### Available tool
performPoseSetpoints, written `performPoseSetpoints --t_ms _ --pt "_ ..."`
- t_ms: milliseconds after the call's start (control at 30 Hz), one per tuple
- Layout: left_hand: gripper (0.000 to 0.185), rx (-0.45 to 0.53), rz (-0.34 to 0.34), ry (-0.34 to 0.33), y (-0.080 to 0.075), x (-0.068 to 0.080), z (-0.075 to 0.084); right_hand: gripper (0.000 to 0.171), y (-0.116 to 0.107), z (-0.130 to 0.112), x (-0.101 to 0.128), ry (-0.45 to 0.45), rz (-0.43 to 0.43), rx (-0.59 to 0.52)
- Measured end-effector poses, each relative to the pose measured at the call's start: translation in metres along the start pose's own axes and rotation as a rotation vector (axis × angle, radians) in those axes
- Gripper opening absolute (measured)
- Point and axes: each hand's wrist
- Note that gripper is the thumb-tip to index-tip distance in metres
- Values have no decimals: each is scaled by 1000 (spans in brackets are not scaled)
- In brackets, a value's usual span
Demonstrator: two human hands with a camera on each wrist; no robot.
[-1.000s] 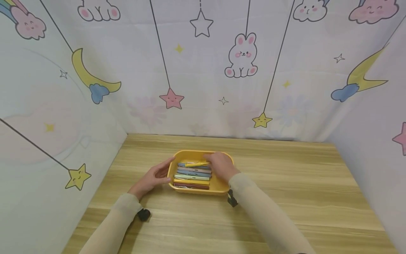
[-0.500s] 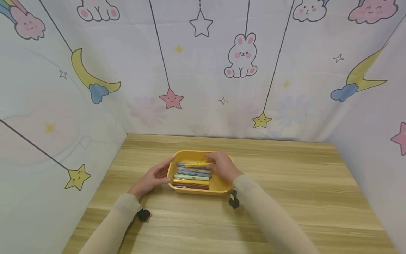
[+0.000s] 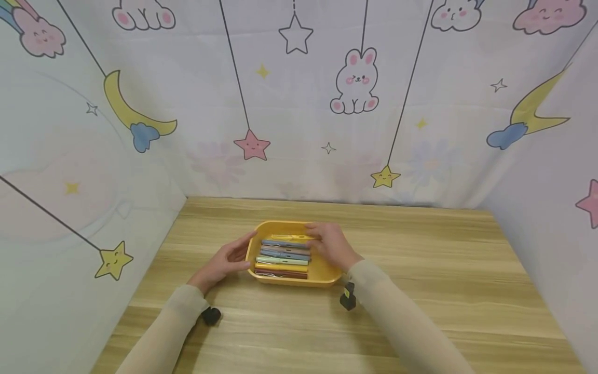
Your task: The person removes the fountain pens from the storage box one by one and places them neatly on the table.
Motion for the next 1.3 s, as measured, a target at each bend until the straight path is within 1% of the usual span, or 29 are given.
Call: performPoseSetpoints --t_ms 67,167,300,400,500,633,900,1133,1300 --pt "82 -5 7 -6 0 0 -1 23 -1 0 1 -16 19 14" --pt "82 -15 13 -12 0 -1 -2 20 -2 0 3 -33 49 16" --pt "82 -18 12 -14 -1 0 -2 20 -3 2 6 -46 94 -17" --pt "82 -19 14 -11 0 0 -1 19 -5 3 10 -44 134 -64" --pt "82 -21 14 -6 0 0 -1 19 -7 4 13 -22 174 -111" --pt "82 -27 4 10 -1 -1 -1 22 -10 4 16 29 216 -191" --pt "82 -34 1 12 -1 -2 -3 20 -20 11 21 123 262 -319" --pt "82 -18 -2 14 -1 -3 -3 20 -31 22 27 173 275 -390" --pt "82 -6 -1 9 0 -2 -2 22 -40 34 35 186 275 -419"
Point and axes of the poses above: each hand's wrist, its own x-axis away from the middle knuckle, its own y-axis out of the palm, z = x × y, and after that the axes turned 2 degrees about z, right-handed
